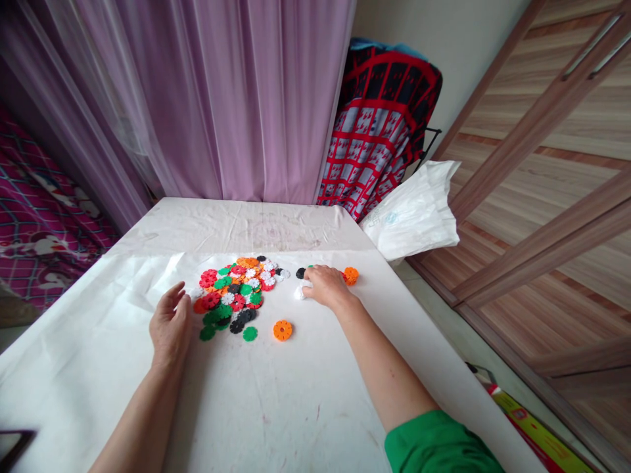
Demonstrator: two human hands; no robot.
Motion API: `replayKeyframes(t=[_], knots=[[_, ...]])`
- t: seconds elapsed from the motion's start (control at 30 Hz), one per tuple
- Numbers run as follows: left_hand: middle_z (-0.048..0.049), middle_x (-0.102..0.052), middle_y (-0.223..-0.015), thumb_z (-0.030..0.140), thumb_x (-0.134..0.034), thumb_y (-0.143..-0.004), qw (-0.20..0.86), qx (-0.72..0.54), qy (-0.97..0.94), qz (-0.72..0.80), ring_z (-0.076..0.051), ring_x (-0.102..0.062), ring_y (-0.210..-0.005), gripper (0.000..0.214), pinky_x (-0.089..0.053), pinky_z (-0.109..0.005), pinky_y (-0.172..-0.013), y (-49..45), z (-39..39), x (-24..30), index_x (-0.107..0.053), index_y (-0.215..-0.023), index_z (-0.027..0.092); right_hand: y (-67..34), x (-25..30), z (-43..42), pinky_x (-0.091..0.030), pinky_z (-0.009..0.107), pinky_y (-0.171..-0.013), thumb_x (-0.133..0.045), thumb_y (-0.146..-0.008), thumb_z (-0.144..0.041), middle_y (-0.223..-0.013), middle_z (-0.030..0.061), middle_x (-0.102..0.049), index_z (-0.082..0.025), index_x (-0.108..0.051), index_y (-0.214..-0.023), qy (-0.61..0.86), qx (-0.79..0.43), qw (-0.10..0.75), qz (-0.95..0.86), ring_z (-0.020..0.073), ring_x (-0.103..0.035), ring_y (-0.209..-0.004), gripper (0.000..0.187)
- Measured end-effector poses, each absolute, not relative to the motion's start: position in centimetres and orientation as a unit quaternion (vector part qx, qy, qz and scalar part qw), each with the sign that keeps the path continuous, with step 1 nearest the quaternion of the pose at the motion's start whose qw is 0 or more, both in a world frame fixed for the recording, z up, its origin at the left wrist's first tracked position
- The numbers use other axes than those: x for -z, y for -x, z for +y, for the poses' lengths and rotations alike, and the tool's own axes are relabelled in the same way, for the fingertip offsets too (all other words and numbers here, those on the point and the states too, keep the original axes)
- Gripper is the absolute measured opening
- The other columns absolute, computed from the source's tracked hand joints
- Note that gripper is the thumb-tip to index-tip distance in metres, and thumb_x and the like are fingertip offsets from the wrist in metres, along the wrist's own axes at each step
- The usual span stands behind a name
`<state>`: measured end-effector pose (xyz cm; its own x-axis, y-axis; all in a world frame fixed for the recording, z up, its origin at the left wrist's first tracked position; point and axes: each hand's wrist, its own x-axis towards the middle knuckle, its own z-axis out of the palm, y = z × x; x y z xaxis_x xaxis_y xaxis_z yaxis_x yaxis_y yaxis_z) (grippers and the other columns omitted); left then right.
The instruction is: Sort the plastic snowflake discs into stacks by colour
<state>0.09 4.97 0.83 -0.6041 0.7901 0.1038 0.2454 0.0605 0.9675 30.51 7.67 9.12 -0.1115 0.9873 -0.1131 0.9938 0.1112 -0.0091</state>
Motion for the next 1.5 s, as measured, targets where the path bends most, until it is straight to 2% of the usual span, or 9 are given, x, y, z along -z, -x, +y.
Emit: replayKeyframes(t=[0.3, 0.37, 0.5, 0.57, 0.8, 1.03, 1.23, 1.37, 1.5], knots=[[-0.0083, -0.070, -0.120, 0.033, -0.056, -0.082, 0.241, -0.568, -0.373, 0.693, -0.022, -0.066, -0.109, 0.043, -0.051, -0.038, -0.099, -0.2, 4.8, -1.1, -0.066, -0.122, 0.022, -29.6, -8.6, 7.5, -0.042, 0.030, -0.084, -0.063, -0.085, -0.034, -0.116, 0.0065, -0.070, -0.023, -0.068, -0.113, -0.661, 0.057, 0.048, 0.746, 0.0225, -0.062, -0.109, 0.030], [-0.0086, -0.070, -0.120, 0.032, -0.056, -0.082, 0.241, -0.568, -0.370, 0.695, -0.022, -0.066, -0.109, 0.042, -0.051, -0.038, -0.100, -0.2, 4.8, -1.2, -0.066, -0.122, 0.022, -29.9, -8.3, 7.3, -0.042, 0.030, -0.086, -0.066, -0.084, -0.037, -0.119, 0.0065, -0.068, -0.023, -0.063, -0.121, -0.662, 0.069, 0.029, 0.745, 0.0225, -0.061, -0.111, 0.039], [-0.0083, -0.071, -0.119, 0.032, -0.056, -0.082, 0.242, -0.570, -0.366, 0.695, -0.022, -0.066, -0.108, 0.042, -0.051, -0.039, -0.099, -0.2, 4.9, -1.3, -0.067, -0.122, 0.022, -29.9, -6.6, 6.4, -0.041, 0.032, -0.088, -0.072, -0.077, -0.041, -0.125, 0.0090, -0.065, -0.023, -0.043, -0.143, -0.679, 0.085, -0.021, 0.729, 0.0249, -0.059, -0.114, 0.075], [-0.0082, -0.070, -0.119, 0.033, -0.056, -0.082, 0.244, -0.569, -0.367, 0.695, -0.022, -0.067, -0.107, 0.043, -0.051, -0.039, -0.099, -0.2, 4.9, -1.2, -0.066, -0.122, 0.023, -29.3, -5.3, 5.8, -0.041, 0.032, -0.088, -0.071, -0.077, -0.040, -0.123, 0.0105, -0.065, -0.022, -0.035, -0.149, -0.707, 0.076, -0.044, 0.702, 0.0259, -0.059, -0.113, 0.082], [-0.0076, -0.071, -0.116, 0.036, -0.056, -0.081, 0.233, -0.574, -0.370, 0.693, -0.022, -0.066, -0.107, 0.042, -0.051, -0.039, -0.098, -0.1, 4.9, -1.0, -0.067, -0.119, 0.023, -27.4, -1.8, 5.4, -0.043, 0.032, -0.088, -0.053, -0.089, -0.031, -0.113, 0.0118, -0.070, -0.017, -0.035, -0.150, -0.771, 0.012, -0.095, 0.630, 0.0253, -0.062, -0.105, 0.064], [-0.0071, -0.071, -0.114, 0.038, -0.056, -0.080, 0.234, -0.573, -0.369, 0.694, -0.021, -0.067, -0.102, 0.043, -0.052, -0.038, -0.096, -0.2, 4.9, -1.1, -0.068, -0.118, 0.024, -29.8, -1.5, 5.5, -0.047, 0.032, -0.083, -0.051, -0.091, -0.035, -0.119, 0.0150, -0.068, -0.015, -0.035, -0.149, -0.826, -0.009, -0.103, 0.554, 0.0263, -0.065, -0.105, 0.063], [-0.0076, -0.070, -0.116, 0.037, -0.056, -0.081, 0.244, -0.562, -0.361, 0.703, -0.020, -0.066, -0.098, 0.045, -0.052, -0.039, -0.096, -0.3, 4.9, -1.1, -0.067, -0.122, 0.024, -30.1, -1.6, 5.3, -0.047, 0.033, -0.080, -0.051, -0.092, -0.036, -0.113, 0.0171, -0.069, -0.014, -0.037, -0.146, -0.841, -0.020, -0.100, 0.532, 0.0279, -0.065, -0.103, 0.060], [-0.0077, -0.070, -0.116, 0.036, -0.055, -0.081, 0.247, -0.564, -0.358, 0.702, -0.021, -0.066, -0.099, 0.044, -0.052, -0.039, -0.095, -0.3, 4.9, -1.3, -0.067, -0.121, 0.024, -30.5, -0.9, 5.0, -0.048, 0.034, -0.081, -0.052, -0.091, -0.040, -0.116, 0.0179, -0.067, -0.011, -0.037, -0.146, -0.840, -0.018, -0.137, 0.525, 0.0287, -0.063, -0.104, 0.064], [-0.0077, -0.070, -0.116, 0.035, -0.055, -0.081, 0.243, -0.554, -0.360, 0.710, -0.021, -0.067, -0.099, 0.043, -0.051, -0.040, -0.097, -0.4, 4.8, -1.8, -0.067, -0.121, 0.024, -31.1, 0.1, 2.9, -0.048, 0.033, -0.086, -0.048, -0.091, -0.029, -0.122, 0.0163, -0.064, -0.013, -0.052, -0.134, -0.828, -0.001, -0.205, 0.522, 0.0239, -0.064, -0.100, 0.046]])
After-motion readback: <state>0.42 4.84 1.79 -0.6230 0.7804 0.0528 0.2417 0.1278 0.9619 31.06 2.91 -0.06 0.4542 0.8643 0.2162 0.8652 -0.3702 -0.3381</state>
